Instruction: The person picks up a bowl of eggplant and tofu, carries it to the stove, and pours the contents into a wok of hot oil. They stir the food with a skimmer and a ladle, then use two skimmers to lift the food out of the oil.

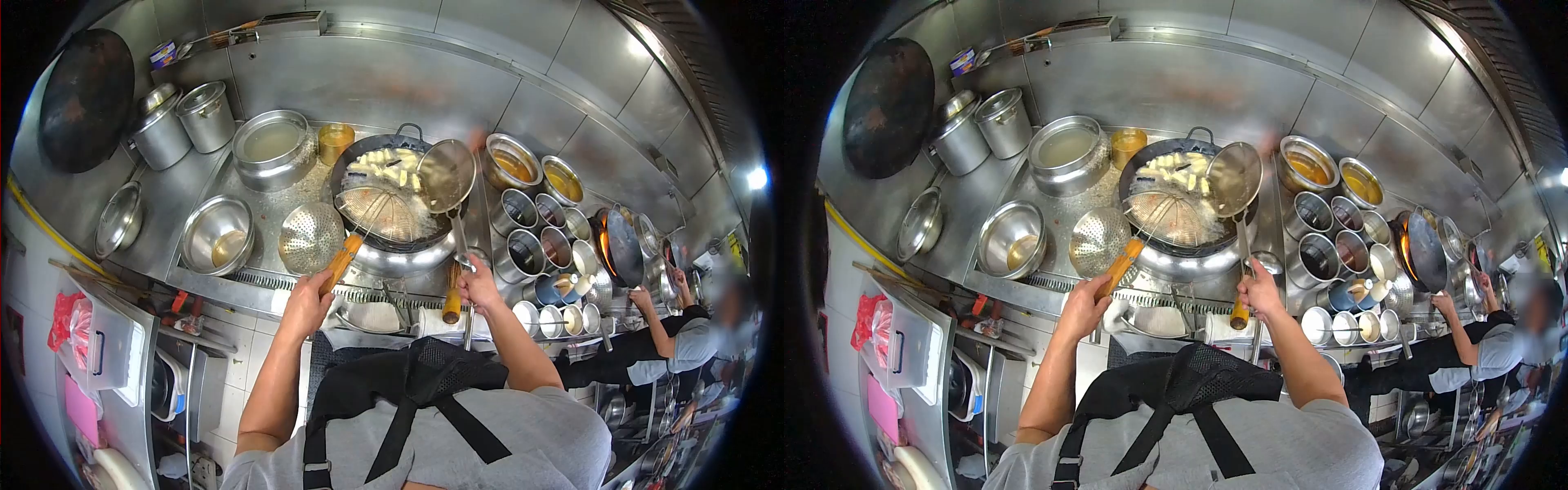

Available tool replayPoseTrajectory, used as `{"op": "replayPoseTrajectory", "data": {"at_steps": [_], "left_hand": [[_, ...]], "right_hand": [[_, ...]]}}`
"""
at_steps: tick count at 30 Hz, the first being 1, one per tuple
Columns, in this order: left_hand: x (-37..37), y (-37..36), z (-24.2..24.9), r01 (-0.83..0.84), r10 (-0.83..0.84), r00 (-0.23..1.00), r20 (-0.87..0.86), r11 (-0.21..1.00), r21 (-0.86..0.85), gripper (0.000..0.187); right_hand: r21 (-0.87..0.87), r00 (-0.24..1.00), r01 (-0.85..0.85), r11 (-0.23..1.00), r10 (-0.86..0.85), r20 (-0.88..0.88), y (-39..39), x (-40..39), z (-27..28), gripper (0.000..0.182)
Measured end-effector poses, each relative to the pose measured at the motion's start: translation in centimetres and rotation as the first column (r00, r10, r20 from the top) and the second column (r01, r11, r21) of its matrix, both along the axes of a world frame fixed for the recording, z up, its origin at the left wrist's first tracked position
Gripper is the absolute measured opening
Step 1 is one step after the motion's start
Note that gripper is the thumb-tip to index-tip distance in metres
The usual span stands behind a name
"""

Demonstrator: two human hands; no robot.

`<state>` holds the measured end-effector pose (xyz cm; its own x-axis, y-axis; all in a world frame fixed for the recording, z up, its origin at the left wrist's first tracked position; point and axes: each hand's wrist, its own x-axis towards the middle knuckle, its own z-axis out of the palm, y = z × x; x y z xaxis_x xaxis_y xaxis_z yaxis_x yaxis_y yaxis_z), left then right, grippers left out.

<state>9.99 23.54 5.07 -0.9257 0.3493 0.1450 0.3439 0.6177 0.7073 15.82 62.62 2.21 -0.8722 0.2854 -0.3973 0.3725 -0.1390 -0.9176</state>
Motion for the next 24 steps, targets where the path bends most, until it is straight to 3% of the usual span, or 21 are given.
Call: {"op": "replayPoseTrajectory", "data": {"at_steps": [1, 7, 12, 15, 20, 24], "left_hand": [[0.0, 0.1, 0.1, 0.003, -0.003, 1.000, 0.007, 1.000, -0.008, 0.048], [0.7, 0.8, 0.7, -0.004, 0.005, 0.999, 0.032, 0.999, -0.032, 0.047], [0.9, 0.8, 0.4, -0.023, 0.025, 0.999, 0.045, 0.999, -0.044, 0.046], [0.8, 0.6, -0.3, -0.017, 0.017, 0.999, 0.029, 1.000, -0.023, 0.047], [0.7, 0.3, -0.4, -0.026, 0.028, 0.997, 0.074, 0.999, -0.027, 0.048], [0.3, 0.2, -1.2, -0.016, 0.017, 0.995, 0.096, 1.000, -0.011, 0.049]], "right_hand": [[0.003, 1.000, -0.004, 1.000, 0.004, 0.001, 0.0, -0.9, -0.3, 0.062], [-0.394, 0.997, -0.057, 0.917, 0.029, -0.077, 0.0, -7.8, -1.9, 0.056], [-0.555, 0.989, -0.106, 0.825, 0.031, -0.143, 0.9, -9.9, -1.3, 0.046], [-0.412, 0.987, -0.104, 0.905, 0.045, -0.151, 0.4, -8.5, 0.7, 0.045], [-0.212, 0.984, -0.147, 0.966, 0.121, -0.131, 2.4, -7.0, 2.8, 0.059], [-0.116, 0.995, -0.013, 0.993, 0.002, -0.097, 2.7, -7.7, 3.1, 0.063]]}}
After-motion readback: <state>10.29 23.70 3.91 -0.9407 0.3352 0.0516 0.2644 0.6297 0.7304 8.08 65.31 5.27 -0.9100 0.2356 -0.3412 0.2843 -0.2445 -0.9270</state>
